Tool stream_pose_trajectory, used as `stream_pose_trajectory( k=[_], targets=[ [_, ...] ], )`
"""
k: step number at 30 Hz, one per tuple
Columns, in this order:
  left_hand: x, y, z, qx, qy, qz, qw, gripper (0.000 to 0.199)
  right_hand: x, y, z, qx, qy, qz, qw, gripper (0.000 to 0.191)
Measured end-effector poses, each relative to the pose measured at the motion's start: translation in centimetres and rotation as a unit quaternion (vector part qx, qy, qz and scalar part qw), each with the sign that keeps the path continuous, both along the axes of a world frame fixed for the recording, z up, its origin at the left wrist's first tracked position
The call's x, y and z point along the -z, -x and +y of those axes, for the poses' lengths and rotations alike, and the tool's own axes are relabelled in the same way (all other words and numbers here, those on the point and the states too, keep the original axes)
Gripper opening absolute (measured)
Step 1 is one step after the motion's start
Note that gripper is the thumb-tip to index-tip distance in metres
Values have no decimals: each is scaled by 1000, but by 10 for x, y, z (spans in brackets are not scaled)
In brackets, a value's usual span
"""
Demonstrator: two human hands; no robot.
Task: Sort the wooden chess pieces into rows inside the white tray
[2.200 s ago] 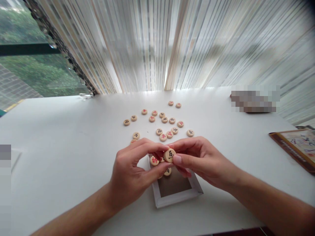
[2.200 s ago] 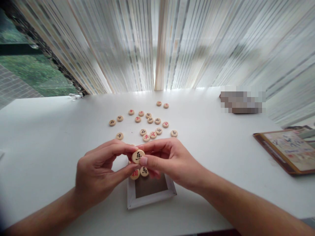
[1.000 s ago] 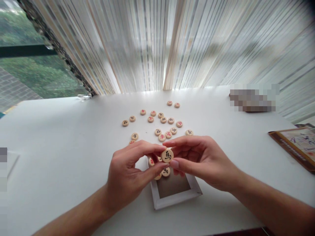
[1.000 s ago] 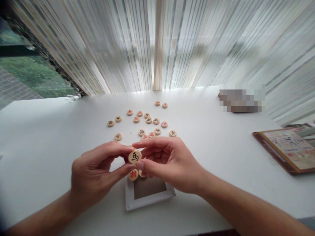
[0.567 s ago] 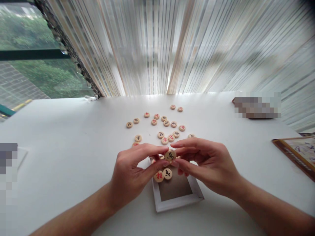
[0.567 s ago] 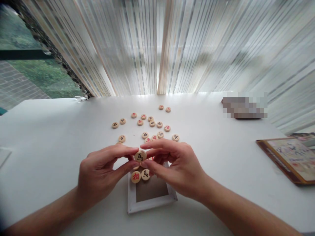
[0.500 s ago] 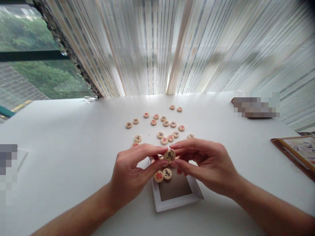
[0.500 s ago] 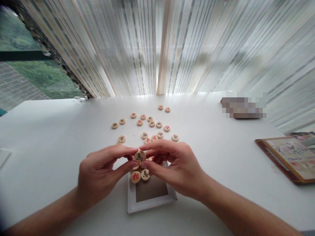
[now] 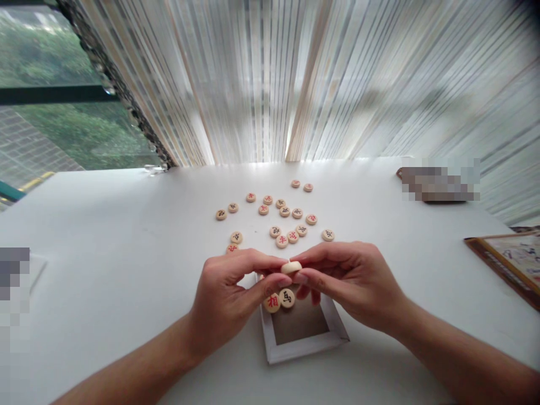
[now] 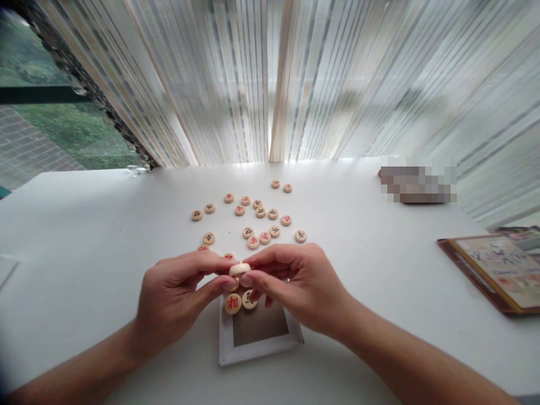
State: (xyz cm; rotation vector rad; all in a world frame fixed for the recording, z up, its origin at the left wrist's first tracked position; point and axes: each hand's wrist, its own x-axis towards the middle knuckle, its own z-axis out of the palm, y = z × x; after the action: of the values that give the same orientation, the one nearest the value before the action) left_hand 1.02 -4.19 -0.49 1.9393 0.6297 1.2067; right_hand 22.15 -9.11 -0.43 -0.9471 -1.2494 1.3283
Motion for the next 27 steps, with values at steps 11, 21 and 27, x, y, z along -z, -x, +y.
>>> stream_pose_trajectory(
  k=[11,21,27],
  targets=[
    [5,-1,-4,50,40,-19,998,37,-9,1,-1,-40,88,57,994,17],
    [1,-1,-6,49,-4,10,999,29,-14,6,-4,-55,144,37,987,33],
    [1,-2,-7,67,-77,30,994,23,-15,7,-6,-74,159,20,984,38]
  ],
)
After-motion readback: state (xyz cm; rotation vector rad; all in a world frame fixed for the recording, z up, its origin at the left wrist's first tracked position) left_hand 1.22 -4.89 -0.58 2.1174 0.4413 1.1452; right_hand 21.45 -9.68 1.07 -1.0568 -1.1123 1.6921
